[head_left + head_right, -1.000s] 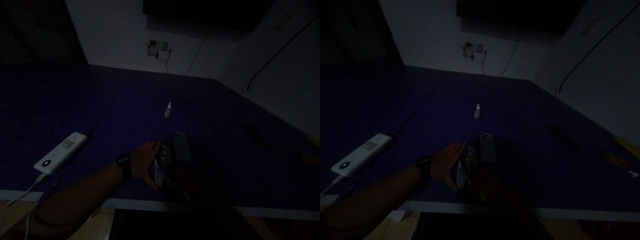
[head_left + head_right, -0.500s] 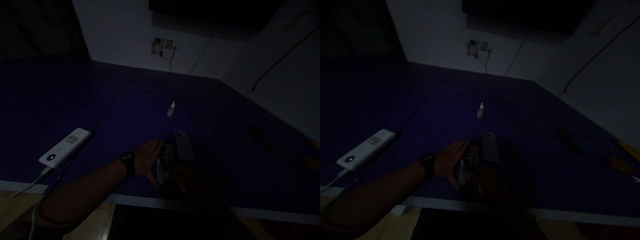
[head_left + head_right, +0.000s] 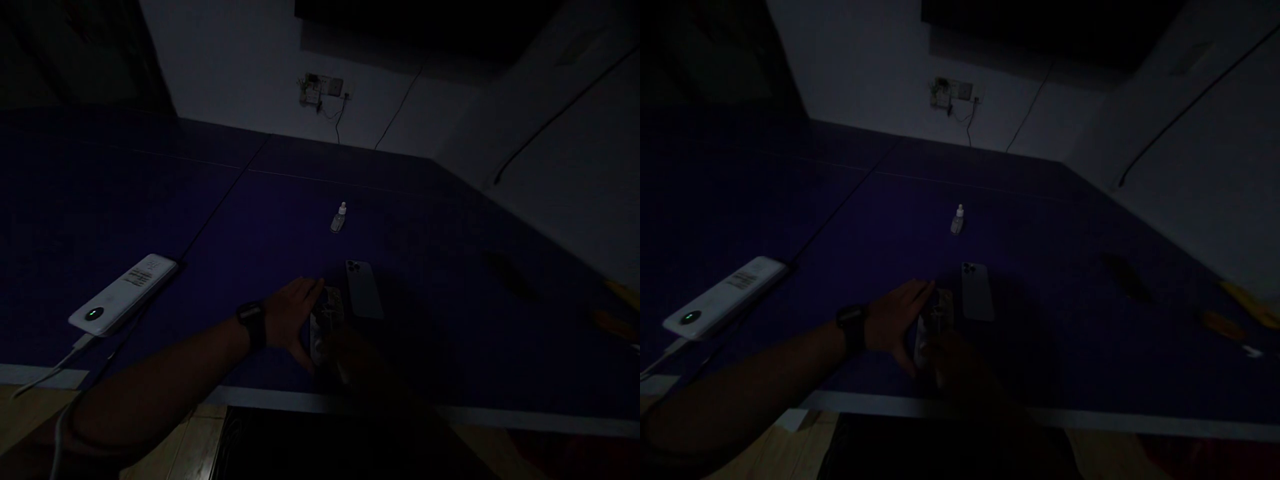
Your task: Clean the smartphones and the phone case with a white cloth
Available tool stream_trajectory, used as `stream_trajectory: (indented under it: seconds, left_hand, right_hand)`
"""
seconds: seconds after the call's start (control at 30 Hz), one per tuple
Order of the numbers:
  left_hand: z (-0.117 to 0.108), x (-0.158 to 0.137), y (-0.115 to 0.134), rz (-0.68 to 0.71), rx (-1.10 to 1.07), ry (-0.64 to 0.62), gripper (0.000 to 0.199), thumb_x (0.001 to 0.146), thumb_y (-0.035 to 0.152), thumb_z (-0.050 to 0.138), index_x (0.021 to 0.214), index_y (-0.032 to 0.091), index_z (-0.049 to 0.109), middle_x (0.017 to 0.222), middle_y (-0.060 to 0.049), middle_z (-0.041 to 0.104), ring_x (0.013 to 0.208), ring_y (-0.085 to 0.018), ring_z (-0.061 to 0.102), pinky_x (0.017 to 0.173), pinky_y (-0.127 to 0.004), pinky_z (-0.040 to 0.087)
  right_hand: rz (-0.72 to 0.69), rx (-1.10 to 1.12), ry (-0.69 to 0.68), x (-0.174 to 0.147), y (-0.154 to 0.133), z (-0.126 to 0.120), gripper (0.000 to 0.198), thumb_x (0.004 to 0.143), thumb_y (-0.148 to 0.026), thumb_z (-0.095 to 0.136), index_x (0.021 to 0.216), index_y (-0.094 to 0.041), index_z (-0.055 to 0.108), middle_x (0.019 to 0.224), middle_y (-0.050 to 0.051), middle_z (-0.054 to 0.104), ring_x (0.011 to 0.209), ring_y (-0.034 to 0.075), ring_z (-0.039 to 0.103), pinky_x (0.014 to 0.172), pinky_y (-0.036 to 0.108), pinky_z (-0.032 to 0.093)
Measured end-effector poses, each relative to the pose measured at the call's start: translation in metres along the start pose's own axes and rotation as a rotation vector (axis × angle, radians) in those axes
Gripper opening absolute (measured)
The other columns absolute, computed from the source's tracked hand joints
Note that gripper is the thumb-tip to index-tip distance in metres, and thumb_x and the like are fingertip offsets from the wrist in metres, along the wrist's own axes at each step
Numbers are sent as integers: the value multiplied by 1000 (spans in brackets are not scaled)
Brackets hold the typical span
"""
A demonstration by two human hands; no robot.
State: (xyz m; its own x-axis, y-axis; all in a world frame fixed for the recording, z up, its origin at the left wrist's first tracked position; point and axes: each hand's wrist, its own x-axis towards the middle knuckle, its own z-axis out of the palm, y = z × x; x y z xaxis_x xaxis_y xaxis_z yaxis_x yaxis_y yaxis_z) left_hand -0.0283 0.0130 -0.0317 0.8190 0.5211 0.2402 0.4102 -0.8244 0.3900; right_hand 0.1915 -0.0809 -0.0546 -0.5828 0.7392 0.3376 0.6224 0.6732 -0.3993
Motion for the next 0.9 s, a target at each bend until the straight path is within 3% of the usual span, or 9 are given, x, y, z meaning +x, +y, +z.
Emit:
stream_trajectory:
  seconds: [0.13,0.27,0.43,0.6,0.77,0.9]
  left_hand:
    - [0,0,0,-17,-4,-13,158,43,93,71,156,4,8,152,-36,34,139,-52,38,114,-63,32]
    - [1,1,-1,-16,-7,-17,157,44,93,70,156,3,9,154,-35,32,141,-52,35,115,-63,30]
    - [1,1,-1,-20,-14,-13,158,42,94,69,156,3,8,154,-35,32,141,-51,36,115,-63,31]
    - [-1,1,0,-29,-37,-25,158,42,93,71,156,1,11,153,-38,32,140,-53,36,114,-64,31]
    - [0,1,-1,-17,-63,-5,157,44,91,73,156,2,10,153,-36,32,140,-52,36,114,-65,31]
    - [0,2,-1,-21,-54,-15,159,42,90,75,156,1,10,153,-36,33,140,-53,36,115,-63,30]
  right_hand:
    - [-23,48,-21,1,1,-5,17,93,-15,63,90,-27,75,77,1,69,72,16,64,65,26,53]
    - [-18,22,-8,4,4,-19,19,92,-9,61,94,-23,74,83,5,71,76,18,66,66,27,54]
    - [-149,13,-17,11,-6,-20,20,90,-5,58,94,-19,72,86,7,72,77,17,67,68,27,55]
    - [-23,-30,-6,7,1,-23,25,89,-4,54,94,-21,72,87,7,72,74,16,68,65,25,56]
    - [-71,-29,-13,11,5,-35,21,88,-8,57,93,-21,72,89,8,72,80,19,69,69,28,58]
    - [3,-21,29,19,0,-46,22,91,-9,55,100,-20,71,94,8,72,83,18,69,70,28,58]
